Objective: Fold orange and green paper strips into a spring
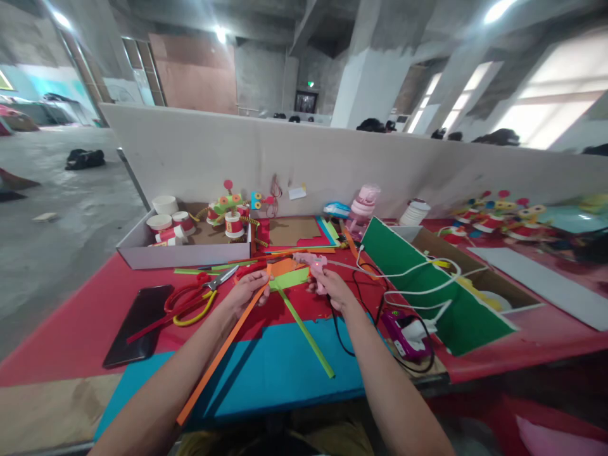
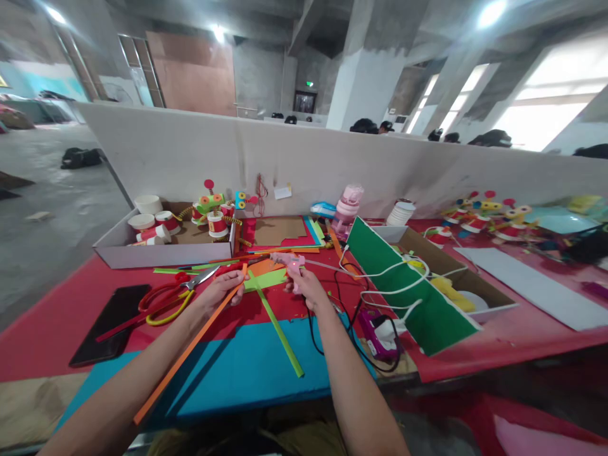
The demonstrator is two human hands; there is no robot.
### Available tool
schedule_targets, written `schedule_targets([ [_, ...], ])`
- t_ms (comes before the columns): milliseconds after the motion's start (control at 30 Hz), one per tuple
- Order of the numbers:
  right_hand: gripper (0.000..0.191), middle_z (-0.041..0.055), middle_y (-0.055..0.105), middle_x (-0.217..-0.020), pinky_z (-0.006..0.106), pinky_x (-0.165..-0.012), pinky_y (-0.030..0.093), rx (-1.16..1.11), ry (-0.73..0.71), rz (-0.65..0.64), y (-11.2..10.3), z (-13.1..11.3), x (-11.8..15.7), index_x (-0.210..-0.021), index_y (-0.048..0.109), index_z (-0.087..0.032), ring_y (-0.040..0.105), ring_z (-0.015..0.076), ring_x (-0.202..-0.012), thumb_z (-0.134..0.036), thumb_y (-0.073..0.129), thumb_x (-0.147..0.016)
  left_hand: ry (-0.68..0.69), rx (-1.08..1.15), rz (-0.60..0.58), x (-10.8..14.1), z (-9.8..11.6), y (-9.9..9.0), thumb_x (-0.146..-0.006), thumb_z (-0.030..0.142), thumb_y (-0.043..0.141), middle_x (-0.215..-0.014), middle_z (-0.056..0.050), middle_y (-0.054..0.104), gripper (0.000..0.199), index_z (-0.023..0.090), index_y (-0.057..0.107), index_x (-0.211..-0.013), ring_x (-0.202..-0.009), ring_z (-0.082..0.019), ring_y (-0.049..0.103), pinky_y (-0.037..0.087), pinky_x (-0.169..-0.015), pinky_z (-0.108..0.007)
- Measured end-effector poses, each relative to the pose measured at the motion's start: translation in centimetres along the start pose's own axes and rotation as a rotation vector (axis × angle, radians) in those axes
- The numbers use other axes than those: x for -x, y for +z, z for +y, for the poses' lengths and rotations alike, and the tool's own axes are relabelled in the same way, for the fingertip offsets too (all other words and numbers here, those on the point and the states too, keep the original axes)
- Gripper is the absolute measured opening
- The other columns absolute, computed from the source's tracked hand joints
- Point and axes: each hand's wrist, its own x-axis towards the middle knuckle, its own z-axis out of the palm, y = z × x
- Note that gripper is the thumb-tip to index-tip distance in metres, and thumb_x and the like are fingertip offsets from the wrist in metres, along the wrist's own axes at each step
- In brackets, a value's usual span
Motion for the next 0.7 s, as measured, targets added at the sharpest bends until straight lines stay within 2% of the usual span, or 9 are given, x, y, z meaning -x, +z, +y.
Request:
schedule_targets([
  [100,0.037,0.0023,0.062,-0.059,0.024,-0.056,0.045,0.434,-0.056,0.196,-1.5,-0.5,-1.4,-0.074,0.064,-0.016,0.06,0.0152,-0.057,-0.05,0.055,-0.087,0.02,-0.004,0.013,0.0,0.0,0.0,-0.075,0.04,0.075,-0.053,0.002,0.059,0.031,0.015,0.058,-0.084,-0.038,-0.008,0.048,0.035,-0.037,-0.018],
  [167,0.043,0.0049,0.063,-0.058,0.025,-0.062,0.044,0.71,-0.08,0.251,-2.4,-1.1,-2.2,-0.075,0.066,-0.015,0.064,0.0191,-0.066,-0.049,0.045,-0.092,0.026,-0.017,0.02,0.0,-0.1,0.0,-0.074,0.04,0.075,-0.053,0.002,0.059,0.032,0.015,0.059,-0.084,-0.038,-0.008,0.048,0.035,-0.037,-0.019],
  [233,0.048,0.0084,0.068,-0.062,0.026,-0.067,0.044,0.871,-0.07,0.268,-2.7,-1.7,-2.7,-0.079,0.068,-0.014,0.067,0.0217,-0.074,-0.047,0.038,-0.096,0.022,-0.031,0.019,0.0,-0.1,0.1,-0.073,0.04,0.076,-0.053,0.001,0.06,0.033,0.014,0.06,-0.085,-0.038,-0.009,0.048,0.036,-0.037,-0.019],
  [433,0.048,0.0168,0.074,-0.093,0.026,-0.073,0.043,1.046,-0.003,0.318,-1.6,-1.7,-3.8,-0.093,0.073,-0.011,0.069,0.0247,-0.093,-0.045,0.038,-0.096,-0.005,-0.064,0.016,0.0,-0.2,0.1,-0.073,0.041,0.076,-0.053,0.001,0.06,0.033,0.015,0.059,-0.083,-0.038,-0.009,0.049,0.036,-0.037,-0.018],
  [700,0.046,0.0231,0.072,-0.101,0.027,-0.078,0.044,1.126,0.058,0.356,-2.7,-0.4,-4.4,-0.103,0.071,-0.006,0.068,0.0266,-0.1,-0.043,0.043,-0.097,-0.013,-0.077,0.02,-0.1,-0.4,-0.2,-0.073,0.041,0.075,-0.053,0.001,0.06,0.032,0.015,0.058,-0.083,-0.038,-0.009,0.05,0.036,-0.037,-0.018],
])
